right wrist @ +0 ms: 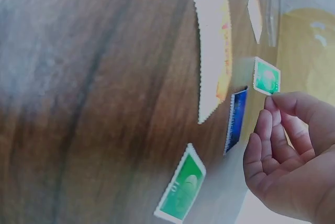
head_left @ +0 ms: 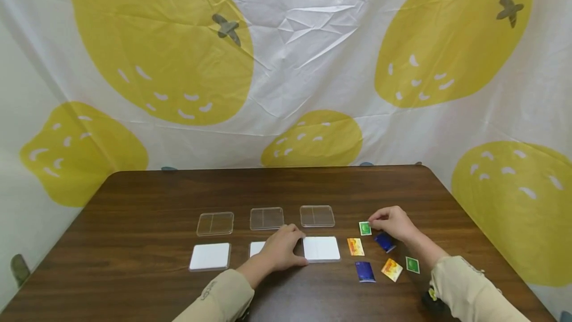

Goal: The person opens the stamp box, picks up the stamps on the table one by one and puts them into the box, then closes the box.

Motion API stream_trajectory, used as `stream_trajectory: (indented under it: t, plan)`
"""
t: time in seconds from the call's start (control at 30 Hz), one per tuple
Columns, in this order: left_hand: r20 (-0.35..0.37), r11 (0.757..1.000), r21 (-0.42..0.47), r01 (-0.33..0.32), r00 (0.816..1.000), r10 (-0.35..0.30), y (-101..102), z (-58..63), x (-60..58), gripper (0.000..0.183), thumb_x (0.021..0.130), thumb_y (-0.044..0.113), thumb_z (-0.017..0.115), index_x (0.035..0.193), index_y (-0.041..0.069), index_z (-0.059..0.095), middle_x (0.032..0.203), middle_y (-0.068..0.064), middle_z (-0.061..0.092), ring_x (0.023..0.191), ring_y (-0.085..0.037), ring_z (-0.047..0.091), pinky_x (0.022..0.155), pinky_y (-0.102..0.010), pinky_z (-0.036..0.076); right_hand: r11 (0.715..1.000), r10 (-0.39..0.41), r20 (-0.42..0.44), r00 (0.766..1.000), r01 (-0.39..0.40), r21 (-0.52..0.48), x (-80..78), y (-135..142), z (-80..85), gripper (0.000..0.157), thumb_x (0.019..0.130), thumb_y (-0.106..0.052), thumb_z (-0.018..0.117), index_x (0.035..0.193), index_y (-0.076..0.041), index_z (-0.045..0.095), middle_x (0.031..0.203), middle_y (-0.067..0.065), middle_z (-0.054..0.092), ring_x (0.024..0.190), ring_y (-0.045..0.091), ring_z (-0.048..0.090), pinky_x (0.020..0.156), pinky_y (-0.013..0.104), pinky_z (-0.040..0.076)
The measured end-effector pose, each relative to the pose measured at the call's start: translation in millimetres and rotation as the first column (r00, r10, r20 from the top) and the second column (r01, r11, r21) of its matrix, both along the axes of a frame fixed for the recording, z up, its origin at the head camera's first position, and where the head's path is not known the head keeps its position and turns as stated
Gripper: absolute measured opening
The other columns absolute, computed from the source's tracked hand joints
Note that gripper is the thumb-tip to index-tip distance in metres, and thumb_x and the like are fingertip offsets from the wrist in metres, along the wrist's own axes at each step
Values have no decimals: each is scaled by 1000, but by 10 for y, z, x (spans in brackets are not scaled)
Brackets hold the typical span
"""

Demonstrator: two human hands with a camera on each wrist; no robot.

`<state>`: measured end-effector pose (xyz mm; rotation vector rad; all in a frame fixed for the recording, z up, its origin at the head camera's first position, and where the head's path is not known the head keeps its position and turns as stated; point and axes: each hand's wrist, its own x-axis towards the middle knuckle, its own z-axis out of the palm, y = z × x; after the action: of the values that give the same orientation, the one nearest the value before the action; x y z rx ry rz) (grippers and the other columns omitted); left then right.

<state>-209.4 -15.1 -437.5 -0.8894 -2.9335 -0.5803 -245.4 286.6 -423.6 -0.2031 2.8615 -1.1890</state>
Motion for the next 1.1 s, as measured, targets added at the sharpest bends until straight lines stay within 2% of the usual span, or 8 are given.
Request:
stream_trajectory:
  t: [0.2, 0.37, 0.6, 0.67, 0.9, 1.1]
  plan:
    - [1, 1000, -4, 0, 1000, 0, 3, 7, -1, 53, 67, 38, 77, 108, 7, 63, 99, -1, 57, 93, -17, 52, 76, -28, 46, 995, -1, 89, 996, 10, -100, 49, -13, 59, 18, 81, -8, 64, 89, 7, 67, 79, 9, 66, 70, 15, 60, 64, 30, 50]
    - [0, 1000, -1, 2, 1000, -2, 1, 5, -1, 53, 67, 38, 77, 108, 7, 63, 98, -1, 57, 92, -17, 52, 76, -27, 46, 989, 7, 157, 988, 16, -150, 104, -107, 85, 20, 83, -13, 63, 92, 4, 68, 84, 6, 66, 73, 15, 58, 66, 30, 48]
    - [-9, 1000, 3, 6, 1000, -6, 1, -1, 4, 54, 67, 38, 78, 108, 7, 63, 98, -1, 57, 92, -17, 52, 76, -28, 46, 969, 141, 135, 981, -109, -224, 206, -377, 113, 20, 80, -10, 62, 90, 7, 66, 79, 7, 68, 70, 13, 58, 61, 29, 48]
    - [-10, 1000, 4, 8, 1000, -8, -1, -1, 3, 54, 66, 37, 78, 108, 6, 63, 98, -1, 57, 92, -17, 52, 76, -28, 46, 962, 159, 143, 977, -121, -245, 224, -458, 110, 20, 79, -8, 63, 89, 8, 66, 77, 5, 66, 68, 12, 57, 60, 27, 48]
    - [-16, 1000, 2, 9, 1000, -9, -11, 5, 1, 54, 66, 38, 78, 108, 6, 63, 97, -2, 57, 92, -18, 52, 76, -28, 46, 962, 151, 143, 978, -112, -250, 219, -658, 4, 18, 76, -6, 63, 86, 8, 68, 69, 4, 65, 62, 11, 56, 53, 24, 47]
    - [2, 1000, 7, 5, 1000, -5, -2, 15, 0, 53, 66, 38, 78, 107, 6, 64, 97, -1, 57, 91, -17, 52, 75, -27, 46, 970, 113, 109, 988, -86, -229, 215, -757, -87, 15, 72, -3, 65, 80, 9, 69, 60, 2, 62, 54, 8, 52, 45, 19, 41]
